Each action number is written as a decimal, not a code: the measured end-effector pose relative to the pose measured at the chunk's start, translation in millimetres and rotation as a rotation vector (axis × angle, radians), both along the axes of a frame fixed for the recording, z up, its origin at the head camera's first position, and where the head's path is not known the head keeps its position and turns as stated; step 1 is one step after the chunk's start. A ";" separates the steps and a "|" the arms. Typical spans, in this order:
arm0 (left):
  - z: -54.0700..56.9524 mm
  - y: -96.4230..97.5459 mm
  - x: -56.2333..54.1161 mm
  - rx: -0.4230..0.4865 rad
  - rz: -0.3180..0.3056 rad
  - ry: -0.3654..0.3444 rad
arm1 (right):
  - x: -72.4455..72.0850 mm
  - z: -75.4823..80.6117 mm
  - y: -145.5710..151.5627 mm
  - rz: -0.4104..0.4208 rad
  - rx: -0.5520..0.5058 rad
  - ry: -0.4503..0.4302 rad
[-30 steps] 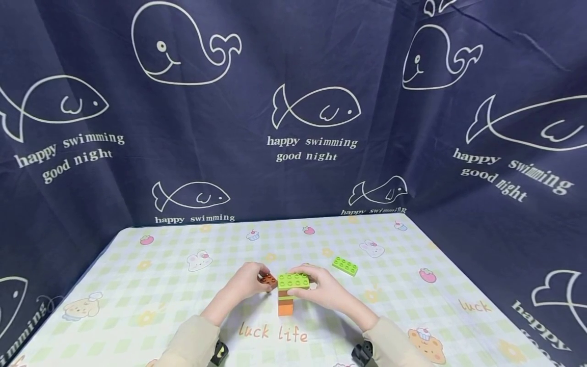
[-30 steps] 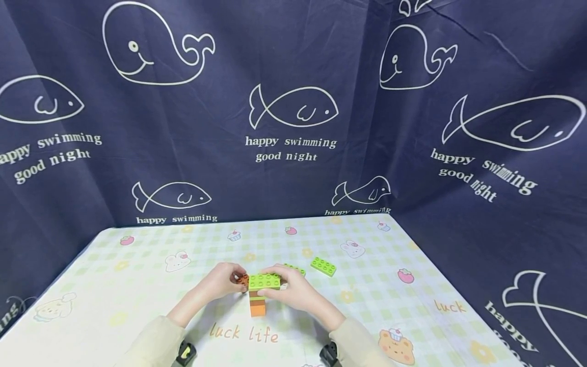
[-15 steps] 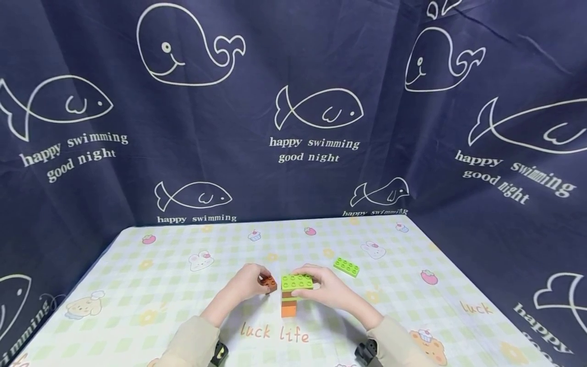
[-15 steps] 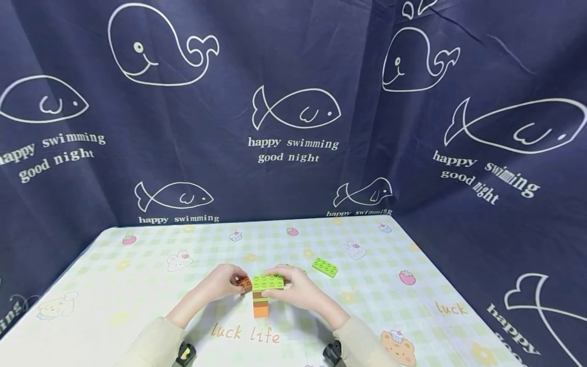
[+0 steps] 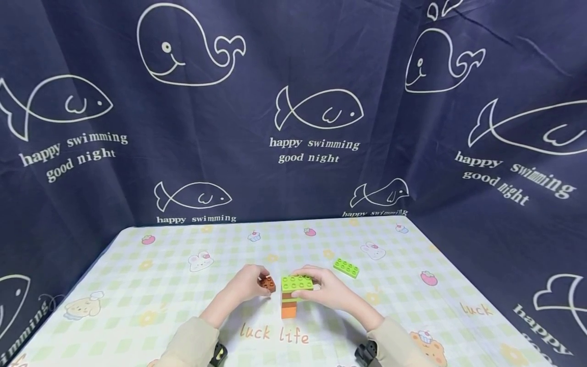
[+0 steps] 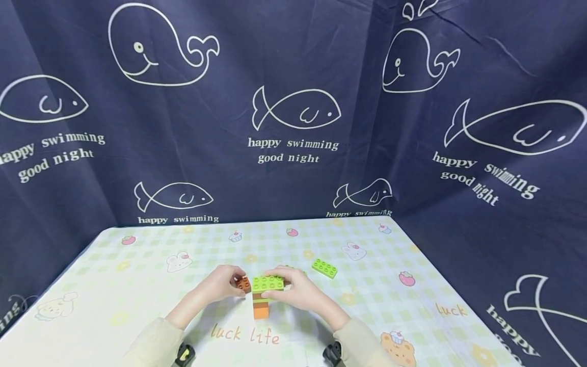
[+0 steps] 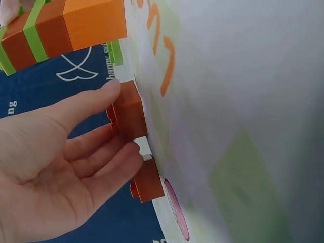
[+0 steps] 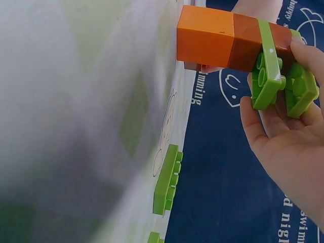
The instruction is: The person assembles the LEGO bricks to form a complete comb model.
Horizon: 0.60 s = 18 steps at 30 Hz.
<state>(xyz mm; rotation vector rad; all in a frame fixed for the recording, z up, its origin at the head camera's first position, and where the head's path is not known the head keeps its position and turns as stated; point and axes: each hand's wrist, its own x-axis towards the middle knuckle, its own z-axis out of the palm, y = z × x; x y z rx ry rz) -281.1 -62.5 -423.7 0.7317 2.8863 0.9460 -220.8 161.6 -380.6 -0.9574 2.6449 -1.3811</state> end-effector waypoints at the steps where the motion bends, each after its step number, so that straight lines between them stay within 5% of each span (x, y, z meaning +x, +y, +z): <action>1: 0.6 0.0 0.4 -0.009 0.006 0.004 | 0.3 0.3 -0.3 -0.003 -0.001 -0.003; 9: 1.3 -1.0 0.8 -0.055 0.002 0.050 | 2.4 2.2 -2.1 -0.008 -0.011 -0.013; 18: -1.0 -1.2 -2.5 0.053 -0.045 -0.031 | 2.4 1.9 -1.9 -0.018 -0.016 -0.027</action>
